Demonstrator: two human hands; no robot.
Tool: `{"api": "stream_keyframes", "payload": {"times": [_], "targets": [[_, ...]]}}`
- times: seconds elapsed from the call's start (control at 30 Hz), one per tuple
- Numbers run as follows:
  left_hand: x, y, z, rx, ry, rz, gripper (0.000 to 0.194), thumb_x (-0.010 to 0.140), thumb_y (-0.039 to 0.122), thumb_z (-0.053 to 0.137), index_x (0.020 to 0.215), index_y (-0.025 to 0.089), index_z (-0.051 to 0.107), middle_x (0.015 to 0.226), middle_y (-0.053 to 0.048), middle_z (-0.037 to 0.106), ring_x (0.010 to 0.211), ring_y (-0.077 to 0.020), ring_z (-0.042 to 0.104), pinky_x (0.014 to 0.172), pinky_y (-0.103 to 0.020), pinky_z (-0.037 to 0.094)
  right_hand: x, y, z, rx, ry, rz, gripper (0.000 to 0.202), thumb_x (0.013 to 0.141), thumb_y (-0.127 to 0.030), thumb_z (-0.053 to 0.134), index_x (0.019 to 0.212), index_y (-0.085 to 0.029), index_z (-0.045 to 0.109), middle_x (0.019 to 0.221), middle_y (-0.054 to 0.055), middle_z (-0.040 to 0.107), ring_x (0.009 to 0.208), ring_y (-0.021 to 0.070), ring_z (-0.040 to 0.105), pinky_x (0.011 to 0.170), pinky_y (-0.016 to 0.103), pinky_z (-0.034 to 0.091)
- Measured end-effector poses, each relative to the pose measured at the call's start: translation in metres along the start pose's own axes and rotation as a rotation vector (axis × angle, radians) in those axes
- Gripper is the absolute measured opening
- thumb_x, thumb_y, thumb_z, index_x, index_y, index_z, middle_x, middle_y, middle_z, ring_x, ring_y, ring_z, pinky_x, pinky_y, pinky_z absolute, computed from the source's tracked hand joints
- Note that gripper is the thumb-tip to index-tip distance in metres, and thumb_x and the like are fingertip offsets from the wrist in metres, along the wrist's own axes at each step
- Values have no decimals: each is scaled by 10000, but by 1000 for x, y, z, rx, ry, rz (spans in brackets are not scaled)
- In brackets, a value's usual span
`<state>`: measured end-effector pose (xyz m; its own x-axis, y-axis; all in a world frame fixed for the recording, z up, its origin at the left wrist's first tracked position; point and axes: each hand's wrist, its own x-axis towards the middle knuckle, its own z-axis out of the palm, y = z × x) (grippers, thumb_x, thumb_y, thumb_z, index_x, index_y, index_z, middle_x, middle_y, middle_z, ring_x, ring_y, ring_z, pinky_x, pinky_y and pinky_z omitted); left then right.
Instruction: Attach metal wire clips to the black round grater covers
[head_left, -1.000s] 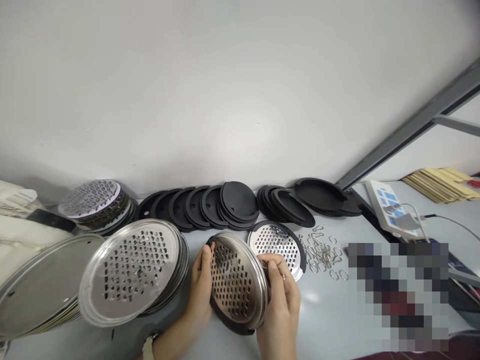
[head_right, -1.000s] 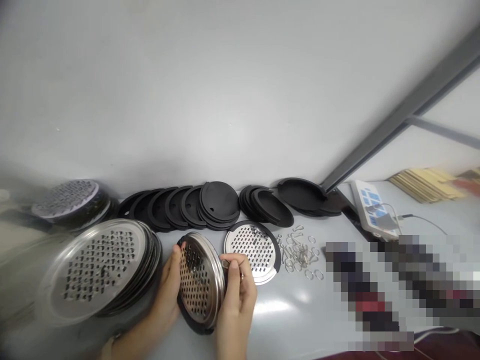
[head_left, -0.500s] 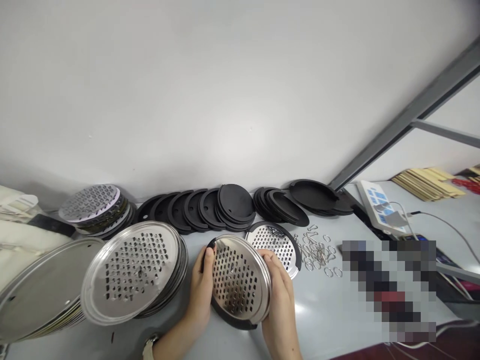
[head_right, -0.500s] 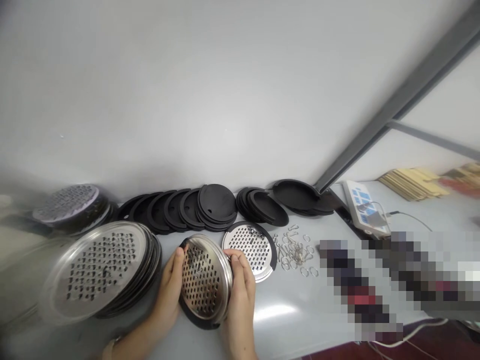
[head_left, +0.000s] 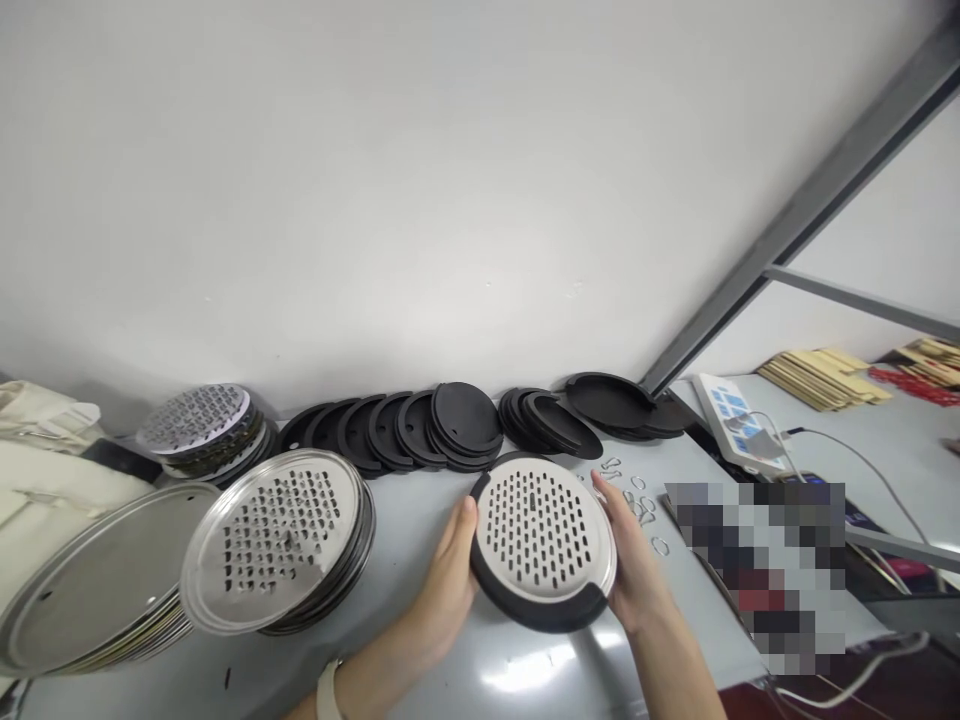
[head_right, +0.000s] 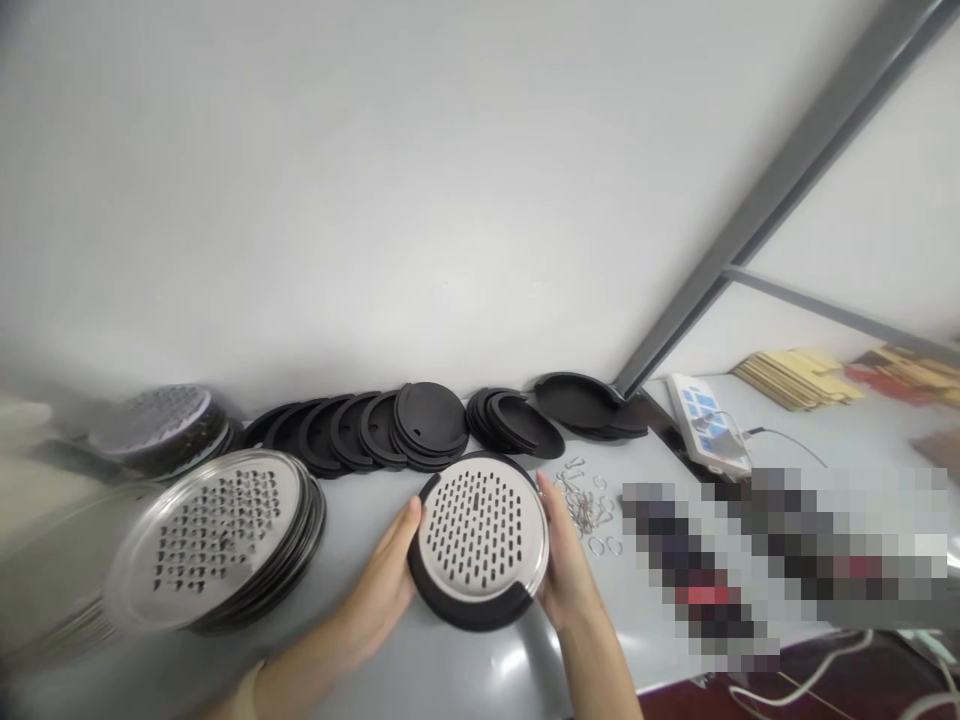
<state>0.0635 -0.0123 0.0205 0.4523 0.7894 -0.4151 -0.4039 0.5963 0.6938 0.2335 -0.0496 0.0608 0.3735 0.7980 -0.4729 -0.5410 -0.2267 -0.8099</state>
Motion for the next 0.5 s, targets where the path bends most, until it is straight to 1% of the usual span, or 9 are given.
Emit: {"api": "stream_keyframes", "payload": {"times": [0.07, 0.13, 0.17, 0.23, 0.27, 0.3, 0.33, 0.43, 0.5], "targets": [[5, 4, 9, 34, -66, 1, 467, 882, 499, 599, 1270, 239, 592, 1332, -88, 595, 1267, -260, 521, 1062, -407, 432, 6, -7, -9, 25, 24, -37, 366, 809, -526, 610, 764, -177, 710, 674, 65, 723, 820, 297, 697, 718, 392, 532], [13, 7, 12, 106, -106, 56, 440, 875, 475, 618, 1233, 218, 606, 1318, -95, 602, 1258, -252, 524, 1070, -385, 415, 13, -12, -17, 45, 4, -82, 300, 798, -459, 645, 769, -169, 717, 699, 71, 730, 830, 300, 694, 716, 399, 530], [18, 8, 12, 151, -108, 85, 427, 869, 476, 625, 1208, 215, 614, 1315, -94, 603, 1255, -246, 524, 1075, -372, 404, 17, -14, -22, 50, -29, -89, 277, 792, -434, 659, 784, -165, 721, 729, 75, 736, 838, 297, 692, 716, 396, 528], [27, 11, 11, 232, -89, 138, 419, 842, 494, 645, 1130, 190, 637, 1282, -112, 620, 1224, -248, 545, 1057, -363, 412, 25, -16, -29, 42, -99, -87, 230, 768, -386, 697, 826, -165, 724, 810, 76, 744, 847, 273, 686, 718, 366, 524], [31, 12, 10, 268, -95, 133, 425, 828, 506, 652, 1101, 182, 639, 1259, -120, 631, 1195, -250, 566, 1034, -366, 430, 29, -15, -32, 28, -105, -102, 206, 746, -349, 730, 853, -172, 723, 846, 68, 746, 843, 250, 682, 718, 340, 520], [35, 13, 10, 287, -104, 129, 427, 815, 508, 662, 1074, 170, 640, 1224, -132, 647, 1152, -255, 594, 1005, -378, 453, 33, -14, -34, -2, -109, -112, 225, 734, -318, 753, 910, -183, 720, 889, 59, 745, 850, 226, 676, 730, 316, 515], [38, 14, 9, 306, -117, 119, 430, 805, 510, 669, 1054, 162, 639, 1184, -140, 664, 1103, -258, 622, 971, -387, 475, 37, -11, -35, -36, -94, -126, 262, 714, -306, 774, 942, -192, 715, 889, 53, 743, 828, 210, 672, 718, 303, 511], [42, 17, 7, 361, -146, 112, 438, 787, 515, 680, 1024, 150, 629, 1052, -140, 705, 948, -245, 683, 865, -378, 526, 46, -2, -33, -171, -64, -208, 314, 718, -380, 757, 947, -170, 711, 786, 60, 727, 719, 205, 658, 648, 314, 501], [44, 17, 3, 424, -153, 134, 443, 776, 528, 682, 1002, 152, 620, 904, -106, 723, 803, -218, 702, 735, -321, 554, 50, 3, -31, -267, 0, -297, 352, 727, -441, 734, 922, -150, 712, 709, 55, 705, 649, 197, 640, 592, 310, 490]]}}
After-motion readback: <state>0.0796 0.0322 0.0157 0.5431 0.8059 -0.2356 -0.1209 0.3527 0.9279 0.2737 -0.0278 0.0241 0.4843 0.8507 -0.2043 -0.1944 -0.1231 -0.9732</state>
